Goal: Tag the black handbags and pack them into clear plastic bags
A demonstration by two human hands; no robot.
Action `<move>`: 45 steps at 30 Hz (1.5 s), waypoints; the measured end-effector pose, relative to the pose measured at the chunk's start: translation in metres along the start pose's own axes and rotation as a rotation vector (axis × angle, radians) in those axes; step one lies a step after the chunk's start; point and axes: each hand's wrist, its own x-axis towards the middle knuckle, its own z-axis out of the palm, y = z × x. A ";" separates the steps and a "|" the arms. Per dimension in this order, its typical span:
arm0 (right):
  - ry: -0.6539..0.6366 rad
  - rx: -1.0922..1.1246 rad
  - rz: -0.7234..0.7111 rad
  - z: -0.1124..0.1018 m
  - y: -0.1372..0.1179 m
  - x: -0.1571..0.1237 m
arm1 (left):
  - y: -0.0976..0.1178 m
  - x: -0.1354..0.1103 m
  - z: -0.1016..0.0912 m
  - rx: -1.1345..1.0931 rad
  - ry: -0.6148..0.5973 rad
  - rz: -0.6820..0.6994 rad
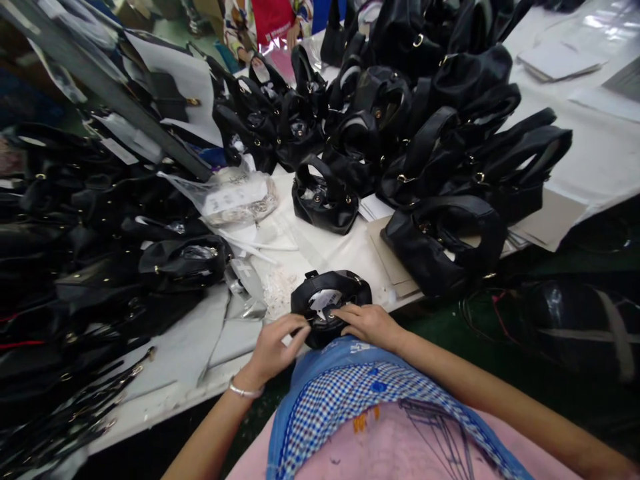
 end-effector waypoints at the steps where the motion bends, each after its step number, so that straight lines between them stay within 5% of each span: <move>1: 0.006 -0.013 0.000 0.002 0.001 0.000 | -0.004 0.003 -0.008 -0.025 0.141 -0.046; 4: 0.002 -0.074 -0.002 0.007 0.000 0.000 | -0.021 0.029 -0.019 -0.024 0.387 -0.222; 9: -0.095 -0.185 0.092 0.004 -0.008 0.009 | -0.054 0.088 0.006 0.030 -0.001 -0.158; 12: -0.192 -0.189 0.189 -0.002 -0.015 0.018 | -0.059 0.101 0.020 0.123 -0.145 -0.104; 18: -0.292 -0.212 0.292 -0.006 -0.020 0.028 | -0.050 0.096 0.029 0.003 -0.077 -0.114; 23: -0.262 -0.210 0.332 -0.003 -0.017 0.030 | -0.044 0.095 0.028 -0.314 0.088 -0.390; 27: -0.205 -0.168 0.353 -0.002 -0.013 0.036 | -0.041 0.085 0.034 -0.576 -0.029 -0.590; 32: -0.106 -0.053 0.267 -0.007 -0.005 0.043 | -0.047 0.073 0.044 -0.562 -0.290 -0.475; 40: 0.017 0.386 0.160 -0.004 0.013 0.022 | -0.041 0.067 0.026 -0.480 -0.314 -0.255; 45: 0.078 0.397 0.157 0.008 0.017 0.019 | -0.040 0.068 0.028 -0.349 -0.272 -0.215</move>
